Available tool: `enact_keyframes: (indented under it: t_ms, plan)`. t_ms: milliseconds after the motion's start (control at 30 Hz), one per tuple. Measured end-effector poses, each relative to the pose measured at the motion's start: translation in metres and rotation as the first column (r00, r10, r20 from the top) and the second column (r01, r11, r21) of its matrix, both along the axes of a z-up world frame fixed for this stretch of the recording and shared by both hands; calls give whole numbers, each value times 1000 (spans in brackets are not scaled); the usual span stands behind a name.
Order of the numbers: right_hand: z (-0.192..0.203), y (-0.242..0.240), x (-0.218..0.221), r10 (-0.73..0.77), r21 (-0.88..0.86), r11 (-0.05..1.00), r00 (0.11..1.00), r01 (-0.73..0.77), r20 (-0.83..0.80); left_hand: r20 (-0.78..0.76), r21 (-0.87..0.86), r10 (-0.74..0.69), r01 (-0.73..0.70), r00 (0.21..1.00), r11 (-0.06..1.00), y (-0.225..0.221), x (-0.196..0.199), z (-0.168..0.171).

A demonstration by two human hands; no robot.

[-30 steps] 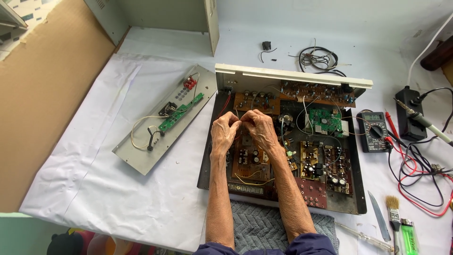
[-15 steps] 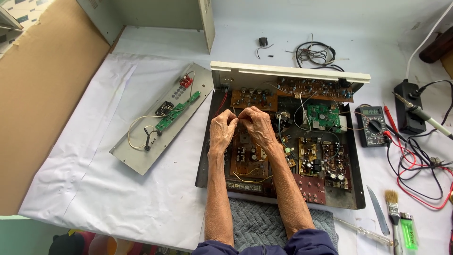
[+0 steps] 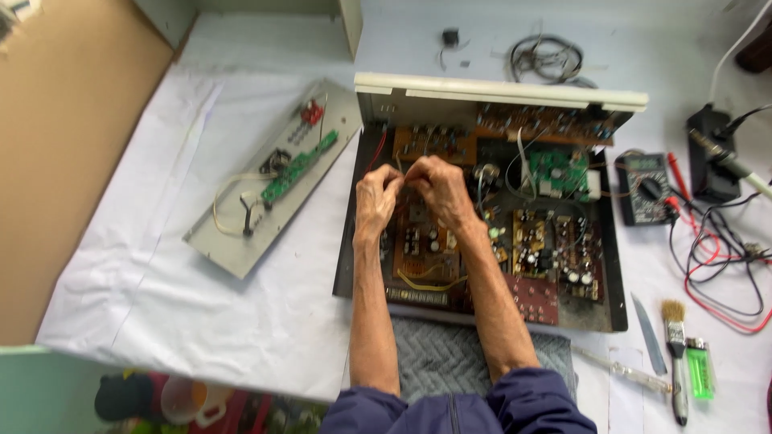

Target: Repairing the internal circuitry of an electronic amplifier by manipulating wires and applying electrical tape.

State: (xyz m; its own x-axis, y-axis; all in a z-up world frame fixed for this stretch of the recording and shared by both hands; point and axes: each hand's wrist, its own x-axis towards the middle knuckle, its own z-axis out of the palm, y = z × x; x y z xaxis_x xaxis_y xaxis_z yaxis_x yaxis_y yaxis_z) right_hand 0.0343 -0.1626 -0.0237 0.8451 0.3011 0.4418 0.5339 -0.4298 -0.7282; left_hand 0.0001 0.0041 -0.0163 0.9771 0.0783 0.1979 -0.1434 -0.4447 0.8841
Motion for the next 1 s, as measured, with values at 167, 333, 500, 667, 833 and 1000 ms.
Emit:
enact_keyframes:
  t_ms: [167, 333, 500, 667, 833, 1000]
  plan:
    - [20, 0, -14, 22, 9, 1000, 999, -22, -33, -14, -46, 31, -31, 999, 998, 5, 1, -5]
    - [17, 0, -11, 16, 20, 1000, 999, -15, -46, -42, -124, 55, -60, 998, 990, 4, 2, -2]
    - [13, 0, -10, 18, 40, 999, 999, -16, -47, -24, -86, 62, -64, 998, 994, 2, 3, -3]
    - [8, 1, -5, 14, -1, 1000, 1000, -14, -2, 75, 50, 16, -20, 997, 999, 0, -1, 12]
    - [-7, 1, 0, -112, 27, 994, 987, 110, 115, 136, 230, -119, 86, 984, 969, -2, 9, -4]
    - [42, -1, -30, -81, 57, 996, 988, 74, 134, 179, 407, -121, 38, 976, 913, 11, 9, -7]
